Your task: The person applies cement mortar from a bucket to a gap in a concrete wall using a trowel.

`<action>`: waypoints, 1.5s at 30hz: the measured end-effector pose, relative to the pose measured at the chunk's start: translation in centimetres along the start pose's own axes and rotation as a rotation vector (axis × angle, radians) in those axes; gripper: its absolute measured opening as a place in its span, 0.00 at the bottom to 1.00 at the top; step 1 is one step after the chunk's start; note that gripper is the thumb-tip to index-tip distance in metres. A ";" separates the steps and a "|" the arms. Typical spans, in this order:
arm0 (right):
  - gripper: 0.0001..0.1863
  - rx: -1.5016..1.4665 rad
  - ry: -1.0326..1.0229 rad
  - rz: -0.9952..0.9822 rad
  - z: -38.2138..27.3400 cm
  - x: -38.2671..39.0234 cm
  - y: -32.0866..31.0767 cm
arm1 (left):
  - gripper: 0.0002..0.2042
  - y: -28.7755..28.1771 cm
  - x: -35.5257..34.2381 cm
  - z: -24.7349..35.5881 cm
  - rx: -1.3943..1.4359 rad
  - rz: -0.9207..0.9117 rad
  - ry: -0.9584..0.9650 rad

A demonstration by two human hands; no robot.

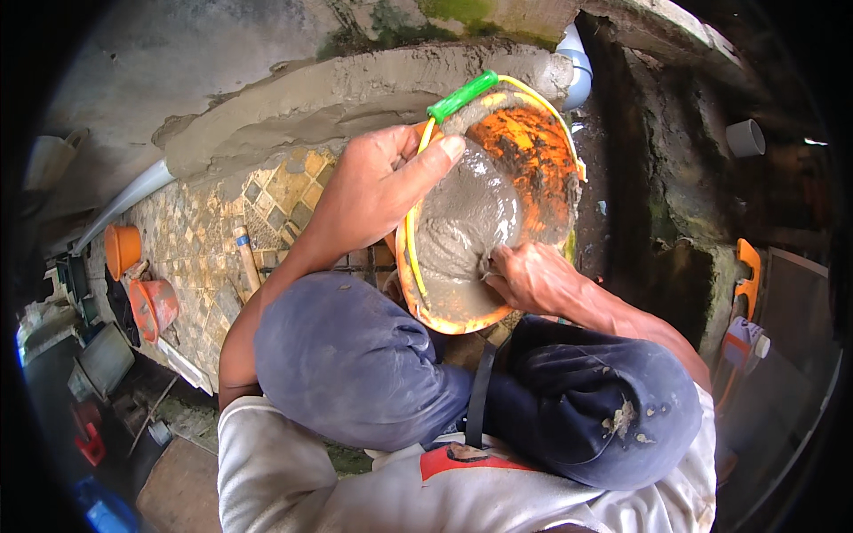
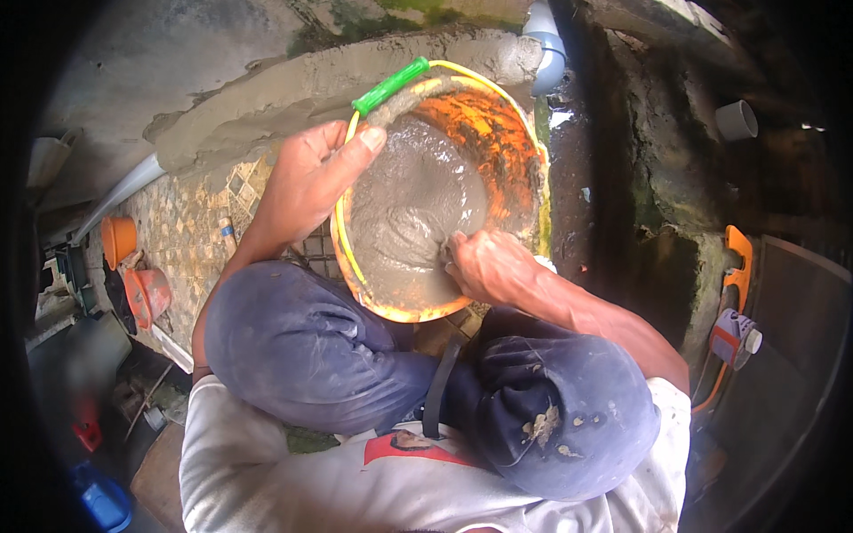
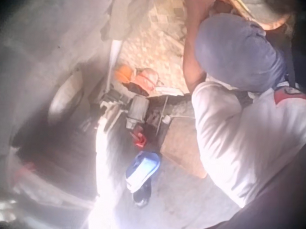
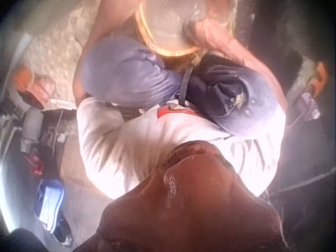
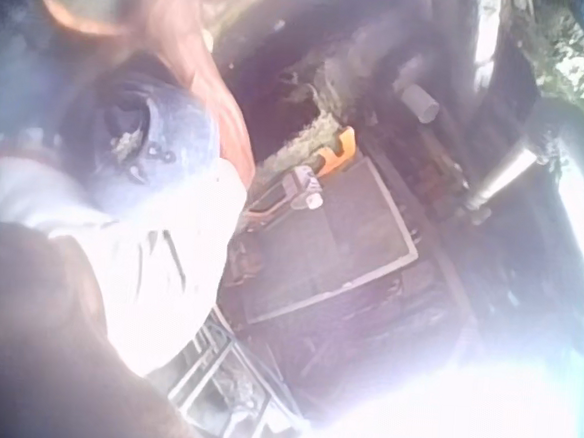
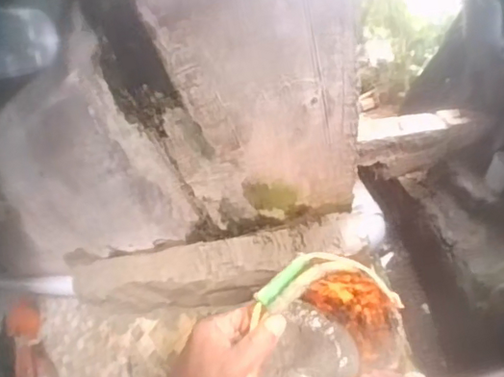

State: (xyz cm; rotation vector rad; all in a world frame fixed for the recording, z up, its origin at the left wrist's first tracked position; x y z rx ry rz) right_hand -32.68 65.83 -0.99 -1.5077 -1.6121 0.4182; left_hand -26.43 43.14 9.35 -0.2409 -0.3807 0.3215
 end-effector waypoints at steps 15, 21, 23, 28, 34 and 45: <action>0.19 -0.665 0.104 -0.065 -1.1 4.2 -3.7 | 0.23 -1.9 0.3 0.0 -0.069 0.225 0.022; 0.19 -0.738 0.033 -0.006 0.1 5.2 -4.9 | 0.25 -5.2 1.6 -7.3 0.406 0.315 -0.106; 0.18 -0.776 0.041 0.072 0.9 5.9 -5.6 | 0.26 -5.3 2.0 -7.8 0.502 0.347 -0.103; 0.17 -0.816 0.106 0.290 2.6 7.9 -9.5 | 0.28 -7.4 3.2 -11.9 0.629 0.419 -0.118; 0.18 -0.892 0.368 0.465 7.7 9.7 -12.3 | 0.33 -8.4 3.5 -16.5 0.779 0.388 -0.205; 0.16 -0.488 0.558 0.868 20.5 -5.7 -15.2 | 0.33 -8.0 2.8 -16.5 0.734 0.376 -0.177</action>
Point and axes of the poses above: each hand's wrist, its own x-axis away from the middle knuckle, its own y-axis out of the palm, z = x × y, the point moved 4 cm from there along -x, towards the middle knuckle
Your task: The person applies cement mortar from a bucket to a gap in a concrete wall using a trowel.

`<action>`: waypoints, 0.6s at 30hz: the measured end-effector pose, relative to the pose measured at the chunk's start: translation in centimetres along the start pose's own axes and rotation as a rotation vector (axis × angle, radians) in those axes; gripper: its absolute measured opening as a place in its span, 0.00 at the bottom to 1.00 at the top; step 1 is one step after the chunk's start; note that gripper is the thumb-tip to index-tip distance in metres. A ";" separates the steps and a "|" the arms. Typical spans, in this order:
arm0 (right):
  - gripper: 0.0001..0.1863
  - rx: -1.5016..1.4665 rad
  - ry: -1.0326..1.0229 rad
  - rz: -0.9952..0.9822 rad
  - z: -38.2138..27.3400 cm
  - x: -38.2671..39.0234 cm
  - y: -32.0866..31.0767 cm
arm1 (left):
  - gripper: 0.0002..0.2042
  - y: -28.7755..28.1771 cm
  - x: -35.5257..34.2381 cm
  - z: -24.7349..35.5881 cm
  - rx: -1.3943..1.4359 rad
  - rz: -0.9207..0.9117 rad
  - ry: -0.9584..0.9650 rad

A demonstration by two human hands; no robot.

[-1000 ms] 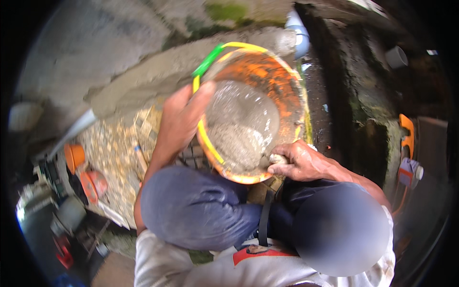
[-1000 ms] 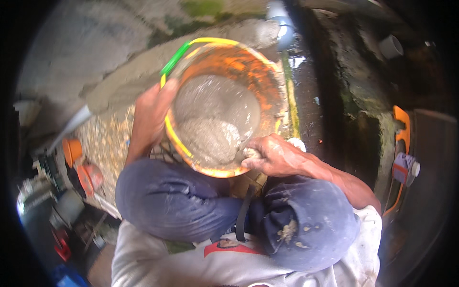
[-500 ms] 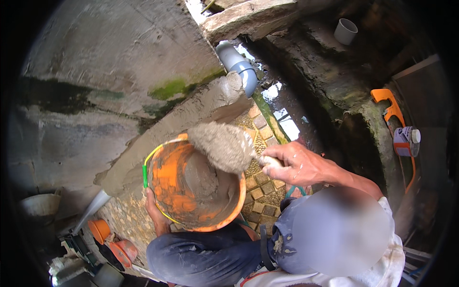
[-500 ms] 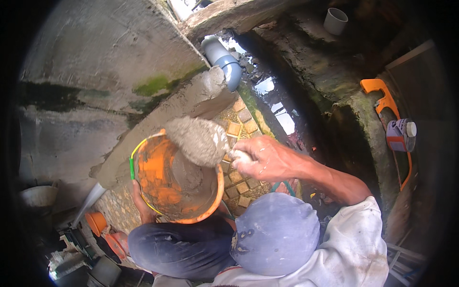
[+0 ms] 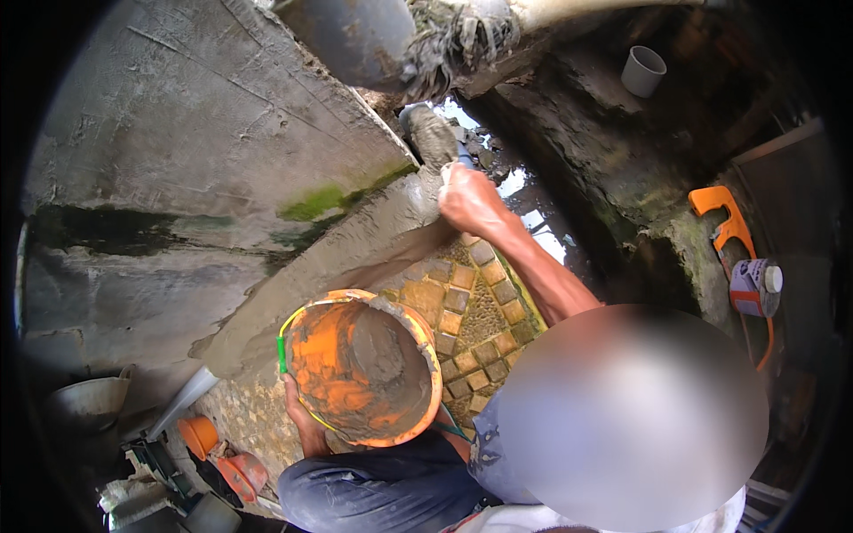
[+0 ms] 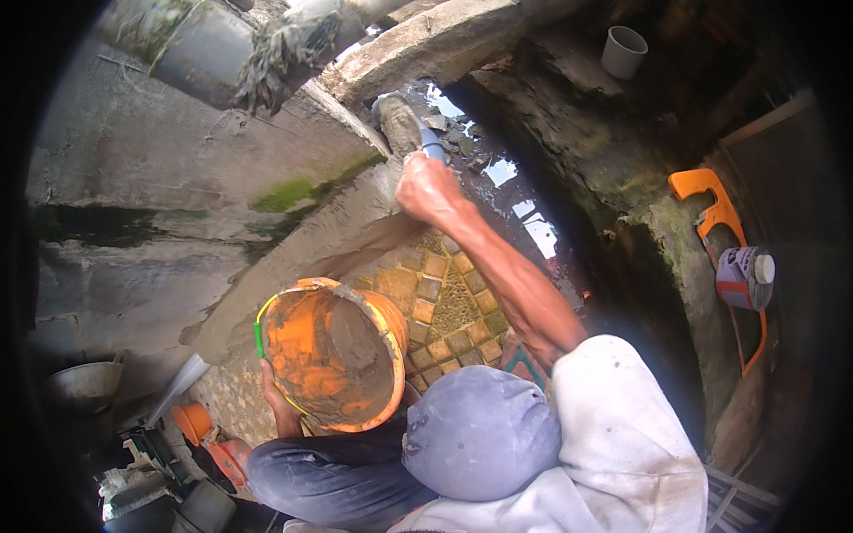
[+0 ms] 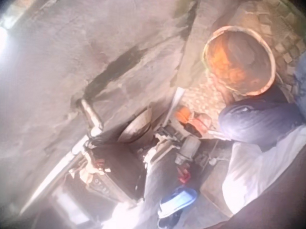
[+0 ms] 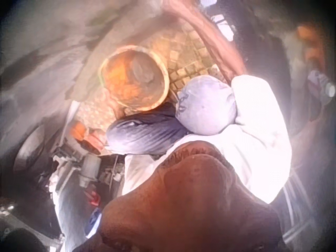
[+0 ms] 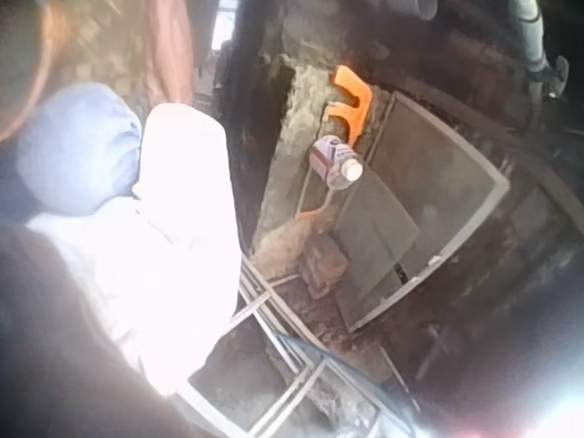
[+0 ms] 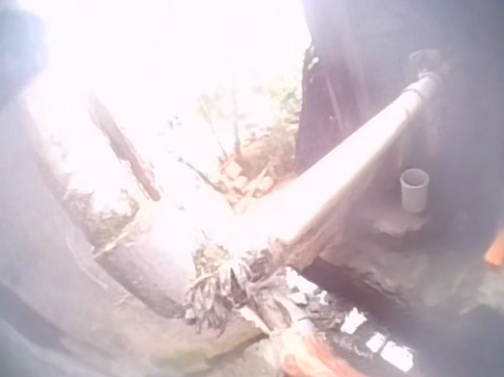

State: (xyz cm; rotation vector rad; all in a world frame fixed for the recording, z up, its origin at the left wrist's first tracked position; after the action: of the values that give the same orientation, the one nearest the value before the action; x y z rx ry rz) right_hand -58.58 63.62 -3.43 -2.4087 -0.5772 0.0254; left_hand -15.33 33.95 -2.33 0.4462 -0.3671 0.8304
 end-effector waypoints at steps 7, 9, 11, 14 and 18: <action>0.10 -0.002 -0.192 0.138 0.9 -0.4 2.1 | 0.32 -3.0 -0.2 0.0 0.001 0.002 0.006; 0.10 0.008 -0.281 0.071 0.6 -1.2 2.3 | 0.32 -2.9 -0.1 0.1 0.010 0.000 0.008; 0.11 0.058 -0.294 0.034 1.0 -1.1 2.2 | 0.32 -3.4 0.1 -0.2 -0.023 0.026 0.039; 0.12 0.304 -0.536 -0.015 2.3 -2.5 2.8 | 0.31 -0.2 0.1 0.1 0.003 0.033 0.034; 0.16 -0.013 -0.242 0.046 1.4 0.1 0.2 | 0.31 -1.2 1.0 0.4 -0.021 0.127 0.034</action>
State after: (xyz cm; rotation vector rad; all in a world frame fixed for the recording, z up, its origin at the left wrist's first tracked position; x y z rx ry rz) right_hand -58.66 64.36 -4.60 -2.4487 -0.6315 0.3380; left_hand -13.86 33.65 -1.74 0.3916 -0.3752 0.9560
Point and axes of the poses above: each hand's wrist, its own x-axis away from the middle knuckle, its own y-axis out of the palm, z = x × y, the point moved 4 cm from there along -x, towards the middle knuckle
